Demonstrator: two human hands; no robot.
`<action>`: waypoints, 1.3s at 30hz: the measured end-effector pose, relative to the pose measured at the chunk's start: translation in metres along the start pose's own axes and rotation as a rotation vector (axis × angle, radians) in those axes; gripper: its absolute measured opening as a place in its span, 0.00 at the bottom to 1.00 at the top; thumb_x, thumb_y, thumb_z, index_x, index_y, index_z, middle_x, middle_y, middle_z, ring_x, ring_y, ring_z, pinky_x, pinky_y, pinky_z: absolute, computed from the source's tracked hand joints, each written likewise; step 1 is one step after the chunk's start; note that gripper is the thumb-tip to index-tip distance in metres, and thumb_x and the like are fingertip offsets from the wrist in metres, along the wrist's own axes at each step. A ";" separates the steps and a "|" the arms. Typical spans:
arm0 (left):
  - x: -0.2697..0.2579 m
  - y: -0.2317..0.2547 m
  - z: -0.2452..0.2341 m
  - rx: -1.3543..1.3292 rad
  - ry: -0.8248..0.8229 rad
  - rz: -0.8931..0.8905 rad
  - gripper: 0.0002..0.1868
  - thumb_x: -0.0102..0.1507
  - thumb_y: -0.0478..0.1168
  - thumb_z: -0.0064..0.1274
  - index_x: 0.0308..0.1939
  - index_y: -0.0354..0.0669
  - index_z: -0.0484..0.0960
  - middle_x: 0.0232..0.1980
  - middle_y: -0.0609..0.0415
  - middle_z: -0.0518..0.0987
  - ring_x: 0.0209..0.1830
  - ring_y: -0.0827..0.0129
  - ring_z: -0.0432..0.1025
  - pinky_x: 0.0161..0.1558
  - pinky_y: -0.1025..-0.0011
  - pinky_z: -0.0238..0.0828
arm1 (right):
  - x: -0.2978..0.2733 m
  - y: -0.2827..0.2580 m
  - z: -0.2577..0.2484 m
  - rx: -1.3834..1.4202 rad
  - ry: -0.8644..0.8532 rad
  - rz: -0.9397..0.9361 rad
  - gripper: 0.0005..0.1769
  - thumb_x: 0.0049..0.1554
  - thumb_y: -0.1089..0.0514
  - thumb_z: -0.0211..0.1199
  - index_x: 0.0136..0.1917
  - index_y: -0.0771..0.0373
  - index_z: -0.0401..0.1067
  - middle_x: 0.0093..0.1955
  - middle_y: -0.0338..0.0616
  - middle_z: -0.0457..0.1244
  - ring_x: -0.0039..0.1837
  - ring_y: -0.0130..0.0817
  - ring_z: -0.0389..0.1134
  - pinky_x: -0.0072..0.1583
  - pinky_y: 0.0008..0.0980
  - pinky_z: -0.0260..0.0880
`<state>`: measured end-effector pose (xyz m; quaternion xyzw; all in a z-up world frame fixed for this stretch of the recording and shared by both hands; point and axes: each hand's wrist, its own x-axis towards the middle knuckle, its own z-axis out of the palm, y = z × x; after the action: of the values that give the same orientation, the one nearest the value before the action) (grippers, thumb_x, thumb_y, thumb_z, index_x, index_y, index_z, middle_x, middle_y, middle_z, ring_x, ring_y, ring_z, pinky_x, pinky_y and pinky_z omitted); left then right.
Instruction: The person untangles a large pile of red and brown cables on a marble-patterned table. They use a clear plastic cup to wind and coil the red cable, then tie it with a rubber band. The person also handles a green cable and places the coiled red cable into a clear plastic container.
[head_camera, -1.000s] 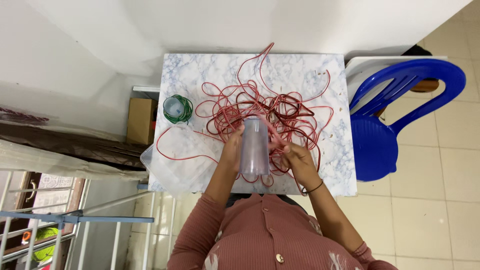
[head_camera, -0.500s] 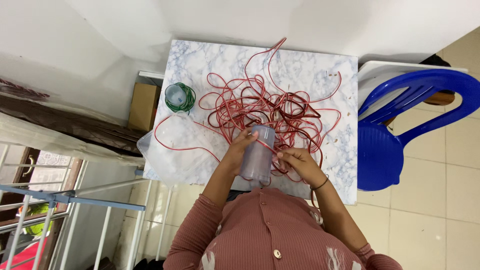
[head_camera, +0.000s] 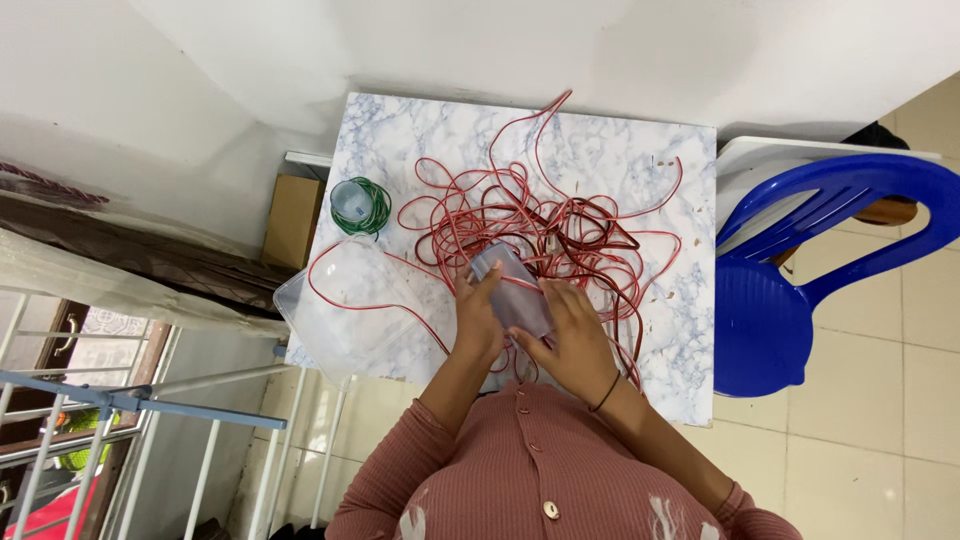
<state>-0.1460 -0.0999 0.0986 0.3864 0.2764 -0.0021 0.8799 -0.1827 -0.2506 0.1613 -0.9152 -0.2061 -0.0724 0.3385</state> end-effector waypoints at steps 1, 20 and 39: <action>-0.003 0.002 0.001 -0.003 -0.028 -0.037 0.34 0.60 0.44 0.59 0.65 0.40 0.61 0.57 0.47 0.72 0.54 0.60 0.72 0.55 0.57 0.76 | 0.000 0.001 -0.001 -0.016 -0.013 -0.023 0.47 0.56 0.36 0.66 0.72 0.75 0.61 0.68 0.65 0.60 0.70 0.58 0.61 0.67 0.49 0.63; -0.019 0.001 -0.012 0.115 -0.249 -0.210 0.35 0.58 0.42 0.62 0.65 0.38 0.64 0.56 0.44 0.74 0.56 0.57 0.73 0.59 0.57 0.75 | -0.031 0.031 -0.006 0.689 -0.104 0.509 0.46 0.50 0.50 0.78 0.71 0.63 0.53 0.73 0.60 0.63 0.63 0.58 0.70 0.51 0.49 0.70; -0.007 0.006 -0.031 0.843 -0.769 0.004 0.43 0.66 0.63 0.53 0.77 0.41 0.62 0.68 0.46 0.66 0.73 0.56 0.61 0.69 0.56 0.64 | -0.022 0.041 -0.007 0.838 -0.206 0.355 0.56 0.43 0.51 0.78 0.78 0.58 0.52 0.71 0.54 0.58 0.73 0.51 0.63 0.70 0.51 0.68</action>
<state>-0.1653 -0.0765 0.0888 0.6761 -0.0891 -0.2513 0.6869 -0.1852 -0.2902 0.1362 -0.7233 -0.0902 0.1675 0.6638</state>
